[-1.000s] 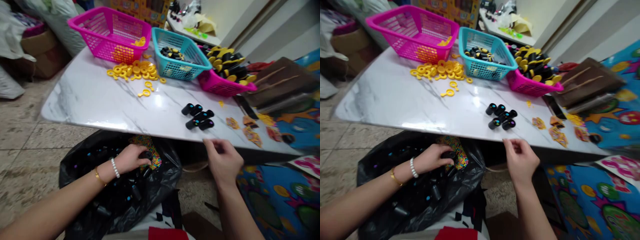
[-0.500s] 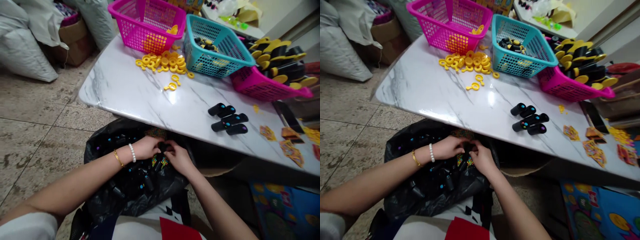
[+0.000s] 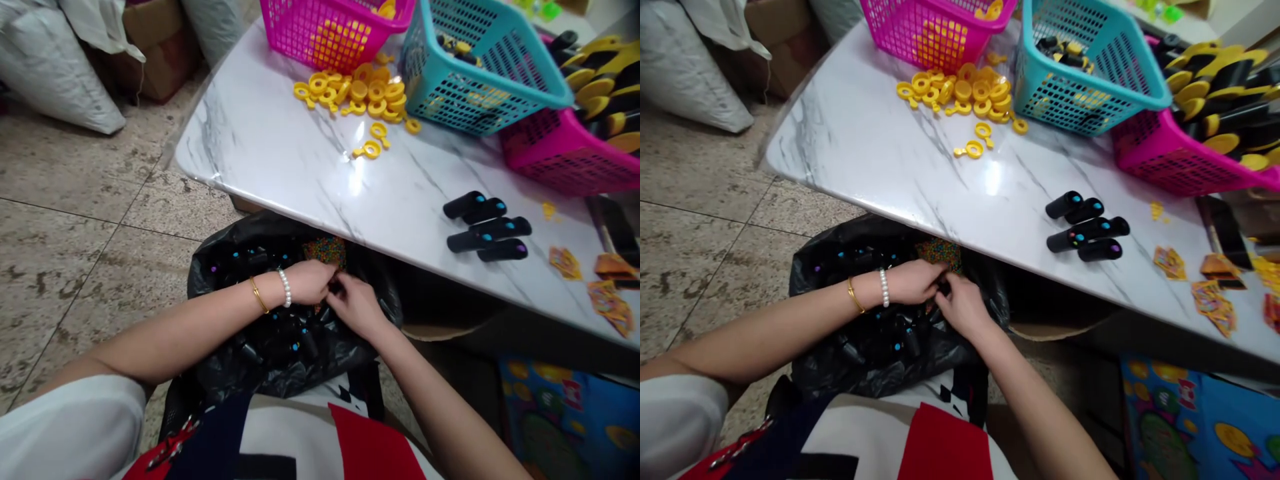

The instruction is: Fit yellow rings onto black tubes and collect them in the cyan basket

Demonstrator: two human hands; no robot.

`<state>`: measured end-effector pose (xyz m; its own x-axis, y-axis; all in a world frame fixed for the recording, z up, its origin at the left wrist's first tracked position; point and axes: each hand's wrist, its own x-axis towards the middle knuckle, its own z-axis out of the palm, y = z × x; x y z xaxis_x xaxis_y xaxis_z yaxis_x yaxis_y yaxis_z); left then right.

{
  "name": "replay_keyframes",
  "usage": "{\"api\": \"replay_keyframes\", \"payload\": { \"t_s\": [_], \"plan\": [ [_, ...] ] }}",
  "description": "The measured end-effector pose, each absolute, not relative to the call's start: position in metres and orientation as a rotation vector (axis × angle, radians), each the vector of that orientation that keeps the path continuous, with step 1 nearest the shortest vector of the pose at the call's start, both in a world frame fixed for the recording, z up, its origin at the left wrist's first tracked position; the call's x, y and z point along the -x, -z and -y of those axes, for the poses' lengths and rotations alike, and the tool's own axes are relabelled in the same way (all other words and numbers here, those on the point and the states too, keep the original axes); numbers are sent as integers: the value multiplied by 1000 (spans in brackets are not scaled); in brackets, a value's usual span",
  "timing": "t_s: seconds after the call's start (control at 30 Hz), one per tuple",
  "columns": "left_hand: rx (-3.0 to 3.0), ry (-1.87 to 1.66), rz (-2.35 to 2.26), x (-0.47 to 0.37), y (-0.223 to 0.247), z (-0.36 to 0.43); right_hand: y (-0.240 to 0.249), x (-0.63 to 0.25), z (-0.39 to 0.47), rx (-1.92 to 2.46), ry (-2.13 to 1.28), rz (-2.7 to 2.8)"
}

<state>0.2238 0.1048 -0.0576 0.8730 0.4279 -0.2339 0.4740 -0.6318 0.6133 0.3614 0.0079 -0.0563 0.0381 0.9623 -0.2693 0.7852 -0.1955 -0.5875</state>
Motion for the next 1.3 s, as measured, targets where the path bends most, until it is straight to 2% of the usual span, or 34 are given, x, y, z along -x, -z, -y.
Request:
{"api": "replay_keyframes", "payload": {
  "t_s": [0.17, 0.27, 0.37, 0.43, 0.63, 0.83, 1.1, 1.3],
  "plan": [
    [-2066, -216, -440, -219, 51, -110, 55, -371, -10, 1841, -1307, 807],
    [-2159, -210, -471, -219, 53, -112, 51, -370, -8, 1688, -1514, 590],
    [-2235, -159, -560, -221, 59, -111, 48, -369, -6, 1575, -1634, 615],
    [-2242, -155, -584, -221, 60, -112, 47, -368, -8, 1633, -1553, 734],
    [-2403, 18, -740, -221, 56, -106, 55, -369, -35, 2186, -1273, 1153],
    [-2499, 180, -765, -222, 51, -101, 78, -374, -69, 2355, -954, 1300],
    [-2544, 279, -635, -218, 48, -103, 82, -366, -64, 2180, -731, 1242],
    [-2579, 193, -668, -216, 50, -102, 70, -364, -34, 1711, -760, 1078]
  ]
}}
